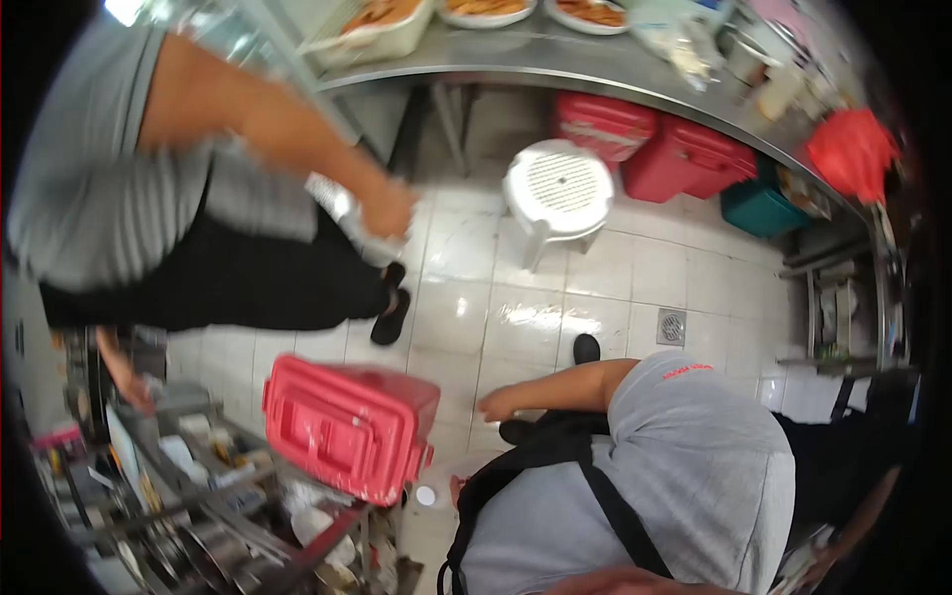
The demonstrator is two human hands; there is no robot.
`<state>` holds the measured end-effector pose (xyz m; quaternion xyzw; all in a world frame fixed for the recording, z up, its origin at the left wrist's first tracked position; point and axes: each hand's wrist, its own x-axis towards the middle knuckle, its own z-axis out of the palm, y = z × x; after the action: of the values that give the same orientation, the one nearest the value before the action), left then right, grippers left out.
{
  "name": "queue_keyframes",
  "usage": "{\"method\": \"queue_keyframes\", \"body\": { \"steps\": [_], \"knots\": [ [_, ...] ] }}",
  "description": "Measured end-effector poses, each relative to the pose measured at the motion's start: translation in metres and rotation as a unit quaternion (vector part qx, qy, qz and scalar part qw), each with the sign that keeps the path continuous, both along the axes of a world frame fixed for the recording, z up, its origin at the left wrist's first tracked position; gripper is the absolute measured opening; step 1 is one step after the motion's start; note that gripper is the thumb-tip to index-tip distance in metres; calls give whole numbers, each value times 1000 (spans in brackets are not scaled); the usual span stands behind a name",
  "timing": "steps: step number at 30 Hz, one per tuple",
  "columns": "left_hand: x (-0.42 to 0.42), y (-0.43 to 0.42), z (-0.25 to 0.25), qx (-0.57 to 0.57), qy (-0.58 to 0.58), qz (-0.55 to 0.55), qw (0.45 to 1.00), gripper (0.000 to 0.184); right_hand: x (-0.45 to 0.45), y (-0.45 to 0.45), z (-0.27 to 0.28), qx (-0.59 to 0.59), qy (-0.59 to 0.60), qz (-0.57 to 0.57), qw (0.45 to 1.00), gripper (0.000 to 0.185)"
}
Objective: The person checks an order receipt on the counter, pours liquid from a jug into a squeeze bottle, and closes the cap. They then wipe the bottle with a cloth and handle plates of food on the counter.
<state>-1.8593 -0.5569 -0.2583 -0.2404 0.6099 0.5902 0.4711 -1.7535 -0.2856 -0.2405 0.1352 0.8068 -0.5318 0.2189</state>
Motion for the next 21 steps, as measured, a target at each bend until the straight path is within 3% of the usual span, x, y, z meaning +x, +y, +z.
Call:
{"method": "queue_keyframes", "body": {
  "steps": [2, 4, 8, 10, 12, 16, 18, 20, 21],
  "knots": [
    [17, 63, 23, 17, -2, -89, 996, 34, 39, 32, 36, 9, -80, 77, 994, 44],
    [46, 132, 49, 38, 2, -174, 984, 37, 81, 52, 47, 28, -81, 44, 995, 47],
    [118, 275, 88, 91, -5, -322, 942, 43, 174, 114, 79, 78, -25, -76, 994, 50],
    [146, 346, 67, 138, -127, -306, 933, 48, 216, 155, 116, 127, -23, -146, 981, 57],
    [209, 413, 126, 132, -82, -361, 919, 53, 267, 178, 132, 162, 18, -227, 960, 61],
    [317, 508, 197, 213, -113, -446, 862, 55, 350, 199, 163, 337, 88, -485, 802, 56],
    [365, 535, 231, 273, -156, -491, 813, 55, 383, 224, 184, 358, 17, -577, 734, 51],
    [403, 559, 270, 298, -176, -576, 741, 48, 433, 242, 205, 365, 119, -620, 684, 48],
    [416, 572, 290, 317, -150, -643, 681, 47, 456, 247, 224, 393, 96, -650, 643, 47]
  ]
}}
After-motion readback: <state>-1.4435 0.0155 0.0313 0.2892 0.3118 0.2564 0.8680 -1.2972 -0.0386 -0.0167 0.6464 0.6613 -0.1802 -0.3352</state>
